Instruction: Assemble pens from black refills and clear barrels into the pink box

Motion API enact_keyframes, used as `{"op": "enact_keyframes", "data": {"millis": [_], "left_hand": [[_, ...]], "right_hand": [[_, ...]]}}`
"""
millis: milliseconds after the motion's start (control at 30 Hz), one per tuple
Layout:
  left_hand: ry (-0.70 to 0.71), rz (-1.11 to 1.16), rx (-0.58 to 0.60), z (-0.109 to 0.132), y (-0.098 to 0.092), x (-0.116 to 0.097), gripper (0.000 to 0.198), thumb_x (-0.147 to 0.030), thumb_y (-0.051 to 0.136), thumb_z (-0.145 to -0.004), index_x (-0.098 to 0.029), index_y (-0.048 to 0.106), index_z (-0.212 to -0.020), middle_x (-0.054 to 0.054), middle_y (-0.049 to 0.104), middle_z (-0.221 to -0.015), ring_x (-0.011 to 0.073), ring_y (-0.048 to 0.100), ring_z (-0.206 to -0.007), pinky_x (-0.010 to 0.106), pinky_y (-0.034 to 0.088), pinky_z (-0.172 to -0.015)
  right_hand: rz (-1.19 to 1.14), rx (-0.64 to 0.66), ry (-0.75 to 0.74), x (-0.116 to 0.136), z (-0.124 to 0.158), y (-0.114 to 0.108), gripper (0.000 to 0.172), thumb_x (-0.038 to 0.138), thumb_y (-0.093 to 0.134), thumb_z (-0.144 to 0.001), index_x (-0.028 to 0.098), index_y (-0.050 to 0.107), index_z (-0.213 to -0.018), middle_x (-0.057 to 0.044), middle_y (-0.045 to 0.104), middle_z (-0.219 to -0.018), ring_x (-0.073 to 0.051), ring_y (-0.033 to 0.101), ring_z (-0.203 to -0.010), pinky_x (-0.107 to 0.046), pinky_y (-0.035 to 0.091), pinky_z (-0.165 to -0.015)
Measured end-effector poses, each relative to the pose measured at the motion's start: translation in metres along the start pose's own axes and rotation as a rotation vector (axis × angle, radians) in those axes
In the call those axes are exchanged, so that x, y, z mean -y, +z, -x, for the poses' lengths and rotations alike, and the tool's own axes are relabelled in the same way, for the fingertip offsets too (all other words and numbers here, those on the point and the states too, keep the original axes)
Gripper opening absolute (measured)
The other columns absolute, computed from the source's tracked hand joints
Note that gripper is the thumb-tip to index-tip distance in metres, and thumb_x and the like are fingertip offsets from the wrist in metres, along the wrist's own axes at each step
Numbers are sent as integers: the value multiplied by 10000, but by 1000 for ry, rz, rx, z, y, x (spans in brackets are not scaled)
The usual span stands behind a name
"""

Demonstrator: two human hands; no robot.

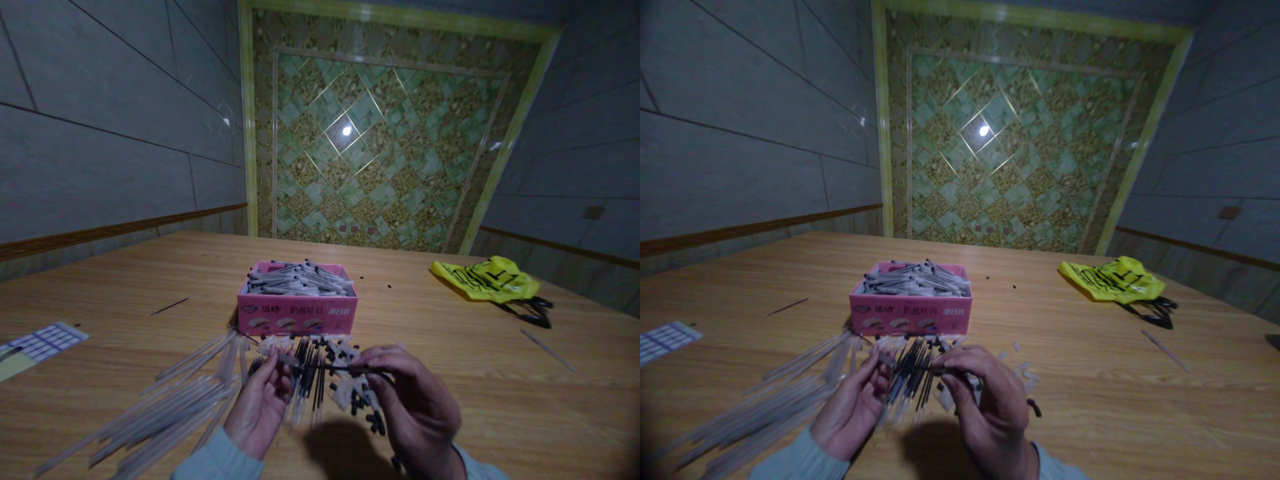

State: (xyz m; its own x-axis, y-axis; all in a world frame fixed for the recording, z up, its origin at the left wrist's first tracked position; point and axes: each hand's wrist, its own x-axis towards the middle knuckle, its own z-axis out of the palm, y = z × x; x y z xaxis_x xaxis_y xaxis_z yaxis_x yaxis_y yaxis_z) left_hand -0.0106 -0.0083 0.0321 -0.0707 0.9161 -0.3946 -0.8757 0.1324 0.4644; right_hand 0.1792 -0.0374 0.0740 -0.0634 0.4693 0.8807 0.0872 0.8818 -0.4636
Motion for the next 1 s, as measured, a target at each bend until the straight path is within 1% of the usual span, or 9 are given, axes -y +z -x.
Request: {"op": "enact_keyframes", "data": {"millis": [100, 300, 500, 567, 700, 733, 800, 900, 1000], "left_hand": [[-10, 4, -20, 1, 2, 0, 108, -73, 491, -862, -109, 589, -834, 50, 646, -707, 63, 591, -477, 130, 491, -390], [-5, 9, -15, 2, 1, 1, 121, -54, 485, -860, -110, 589, -836, 48, 654, -696, 70, 606, -484, 132, 503, -400], [-9, -22, -1, 5, 4, 3, 121, -55, 491, -860, -104, 592, -814, 35, 651, -645, 71, 615, -485, 126, 512, -415], [-19, -49, 17, 5, 3, 4, 114, -59, 498, -858, -98, 595, -815, 47, 667, -661, 73, 619, -488, 130, 514, -419], [-45, -97, 38, 8, 1, 8, 102, -44, 523, -838, -106, 604, -829, 64, 702, -717, 94, 640, -510, 154, 525, -421], [-56, -101, 43, 9, 1, 9, 108, -38, 526, -833, -111, 606, -834, 61, 706, -721, 101, 649, -521, 159, 528, -421], [-78, -102, 62, 12, 1, 10, 129, -25, 523, -829, -119, 610, -847, 57, 711, -732, 116, 667, -552, 170, 535, -424], [-78, -102, 80, 14, 2, 11, 150, -12, 509, -831, -116, 614, -855, 54, 712, -732, 120, 672, -556, 176, 544, -430], [-31, -80, 33, 11, 2, 10, 142, -32, 496, -847, -107, 614, -819, 56, 708, -694, 108, 663, -522, 156, 538, -429]], "right_hand": [[15, -7, 2, -1, 0, -1, 310, -8, 566, -813, 216, 622, -1020, -77, 683, -875, -216, 651, -840, -373, 564, -698], [33, -7, -13, 1, -1, -2, 322, -20, 574, -795, 216, 629, -1008, -68, 687, -868, -214, 656, -838, -372, 561, -702], [62, 88, -63, 3, 2, 0, 387, -51, 571, -772, 224, 614, -1041, -60, 693, -878, -205, 658, -843, -354, 554, -708], [50, 68, -64, 1, 2, 0, 370, -45, 565, -782, 223, 616, -1032, -62, 692, -874, -203, 655, -836, -355, 551, -706], [41, -22, -7, -3, 0, 1, 309, -13, 574, -799, 222, 631, -993, -59, 682, -847, -200, 647, -819, -345, 540, -690], [50, -19, 4, -3, -1, 2, 300, -4, 579, -801, 224, 633, -988, -54, 680, -845, -196, 645, -817, -337, 536, -691], [77, 62, 24, -4, -3, 4, 266, 25, 591, -808, 229, 643, -971, -45, 676, -849, -184, 640, -818, -318, 525, -703], [153, 246, 97, -8, -6, 5, 202, 135, 612, -832, 229, 646, -1008, -52, 667, -924, -180, 625, -859, -301, 506, -734], [333, 340, 209, -20, -7, 3, 220, 208, 582, -857, 218, 615, -1074, -59, 653, -946, -182, 599, -857, -295, 474, -732]]}}
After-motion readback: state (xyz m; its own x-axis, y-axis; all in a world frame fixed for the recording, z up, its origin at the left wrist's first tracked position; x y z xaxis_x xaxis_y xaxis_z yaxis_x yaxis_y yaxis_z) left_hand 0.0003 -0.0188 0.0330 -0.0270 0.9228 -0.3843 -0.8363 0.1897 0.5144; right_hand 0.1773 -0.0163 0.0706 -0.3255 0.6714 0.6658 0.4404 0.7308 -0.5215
